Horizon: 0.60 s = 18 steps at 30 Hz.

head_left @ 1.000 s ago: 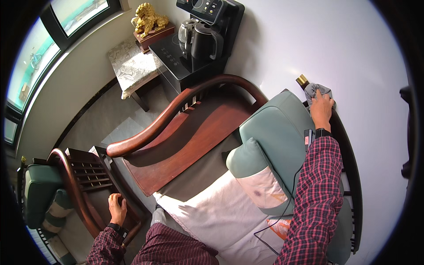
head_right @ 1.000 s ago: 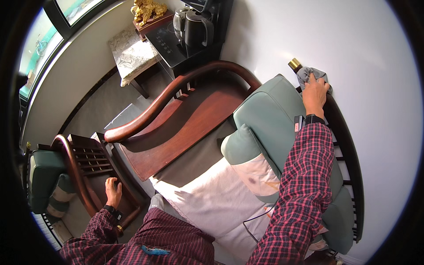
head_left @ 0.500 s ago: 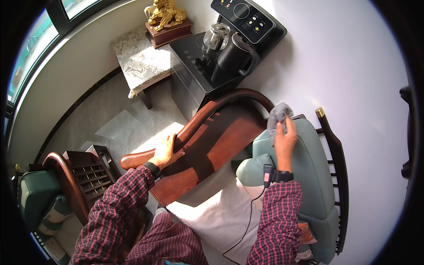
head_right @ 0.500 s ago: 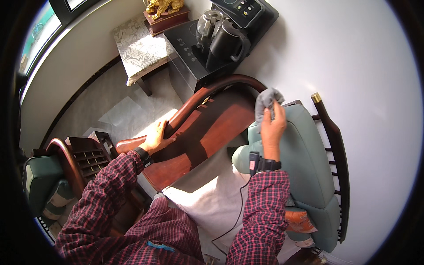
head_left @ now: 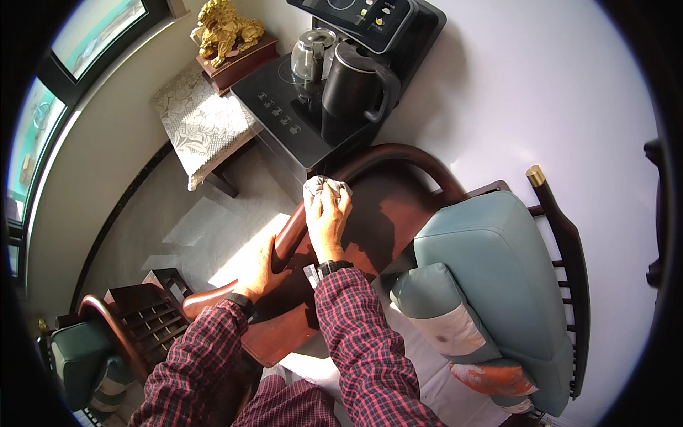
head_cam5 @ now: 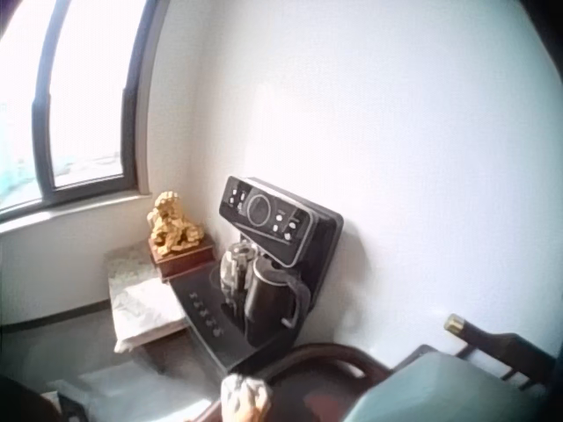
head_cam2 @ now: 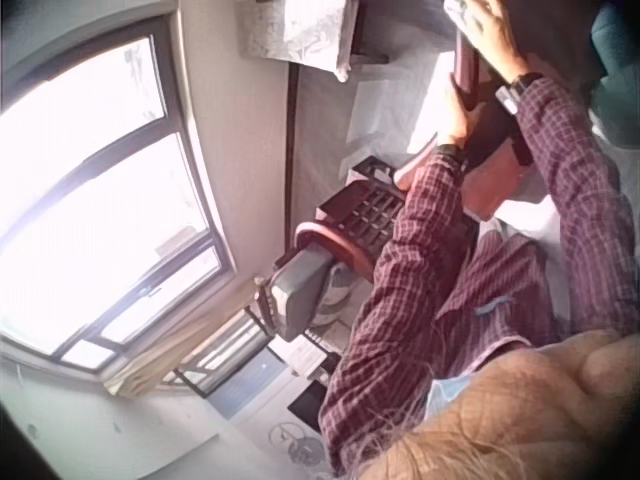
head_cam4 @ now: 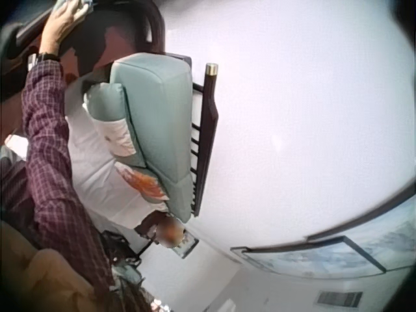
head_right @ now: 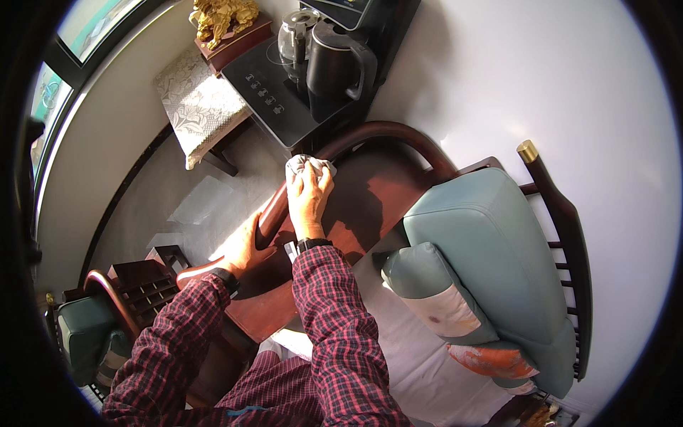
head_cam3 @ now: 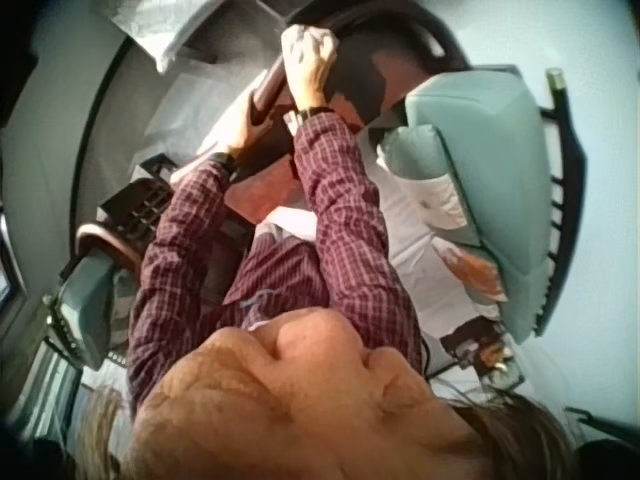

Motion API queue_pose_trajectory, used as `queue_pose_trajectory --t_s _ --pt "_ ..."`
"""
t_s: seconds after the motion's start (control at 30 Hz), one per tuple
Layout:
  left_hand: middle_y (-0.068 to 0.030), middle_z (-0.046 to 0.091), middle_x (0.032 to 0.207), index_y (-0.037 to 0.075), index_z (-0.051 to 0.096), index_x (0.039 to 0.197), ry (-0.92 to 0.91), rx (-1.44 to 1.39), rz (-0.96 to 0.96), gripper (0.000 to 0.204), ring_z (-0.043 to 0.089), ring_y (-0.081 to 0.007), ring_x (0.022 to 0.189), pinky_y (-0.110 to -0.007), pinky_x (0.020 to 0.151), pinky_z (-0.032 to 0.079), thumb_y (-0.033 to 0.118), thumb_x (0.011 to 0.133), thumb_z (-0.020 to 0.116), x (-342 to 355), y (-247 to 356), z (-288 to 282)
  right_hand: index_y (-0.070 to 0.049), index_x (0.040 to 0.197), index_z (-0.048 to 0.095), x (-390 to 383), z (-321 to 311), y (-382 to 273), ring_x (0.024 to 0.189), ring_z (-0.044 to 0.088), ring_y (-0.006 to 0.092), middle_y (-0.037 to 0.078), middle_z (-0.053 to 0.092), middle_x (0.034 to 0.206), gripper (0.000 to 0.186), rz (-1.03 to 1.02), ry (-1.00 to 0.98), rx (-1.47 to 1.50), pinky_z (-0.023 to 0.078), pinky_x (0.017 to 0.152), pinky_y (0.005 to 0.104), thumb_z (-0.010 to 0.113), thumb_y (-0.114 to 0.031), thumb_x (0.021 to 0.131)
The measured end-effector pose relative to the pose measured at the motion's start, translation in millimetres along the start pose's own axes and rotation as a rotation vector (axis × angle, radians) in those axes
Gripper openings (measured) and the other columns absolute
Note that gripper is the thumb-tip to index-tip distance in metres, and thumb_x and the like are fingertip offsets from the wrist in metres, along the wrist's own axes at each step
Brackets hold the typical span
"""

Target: The person wipes the window sill, then cleans the armrests and back of a sofa, a glass coffee table, and a side table using a cloth. The person moves around the living room to reach different surfaces.

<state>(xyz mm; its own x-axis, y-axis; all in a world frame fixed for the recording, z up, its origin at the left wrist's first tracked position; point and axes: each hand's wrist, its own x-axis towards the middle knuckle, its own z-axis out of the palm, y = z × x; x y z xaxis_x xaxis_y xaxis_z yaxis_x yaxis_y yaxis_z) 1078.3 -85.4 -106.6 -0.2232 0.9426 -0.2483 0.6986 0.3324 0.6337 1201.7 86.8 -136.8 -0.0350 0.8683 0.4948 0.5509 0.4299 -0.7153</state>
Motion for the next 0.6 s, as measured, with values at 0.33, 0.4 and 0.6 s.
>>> queue_pose_trajectory --t_s 0.33,0.4,0.6 --pt "-0.0257 0.060 0.132 0.002 0.037 0.153 -0.044 0.139 -0.050 0.100 0.059 -0.0442 0.120 -0.050 0.102 0.048 0.035 0.074 0.088 1.6 17.6 -14.3 -0.004 0.124 0.068 176.7 -63.5 147.9 0.115 0.050 0.0439 0.028 0.049 0.127 0.033 0.354 0.058 -0.606 0.051 0.095 0.0509 0.067 -0.019 0.095" --pt "-0.0252 0.060 0.131 0.002 0.037 0.153 -0.049 0.142 -0.065 0.100 0.059 -0.0440 0.119 -0.050 0.102 0.049 0.036 0.074 0.088 1.1 17.9 -13.9 0.000 0.130 0.063 180.0 -98.0 165.0 0.116 0.049 0.0437 0.028 0.048 0.127 0.036 0.510 0.100 -0.690 0.051 0.095 0.0499 0.063 -0.018 0.099" --pt "-0.0250 0.060 0.131 0.001 0.036 0.153 -0.047 0.135 -0.043 0.101 0.059 -0.0431 0.119 -0.049 0.103 0.048 0.035 0.074 0.088 0.8 14.1 -12.9 0.002 0.141 0.057 151.9 -122.2 182.7 0.121 0.048 0.0449 0.029 0.047 0.130 0.045 0.637 0.322 -0.655 0.048 0.100 0.0496 0.063 -0.015 0.099"
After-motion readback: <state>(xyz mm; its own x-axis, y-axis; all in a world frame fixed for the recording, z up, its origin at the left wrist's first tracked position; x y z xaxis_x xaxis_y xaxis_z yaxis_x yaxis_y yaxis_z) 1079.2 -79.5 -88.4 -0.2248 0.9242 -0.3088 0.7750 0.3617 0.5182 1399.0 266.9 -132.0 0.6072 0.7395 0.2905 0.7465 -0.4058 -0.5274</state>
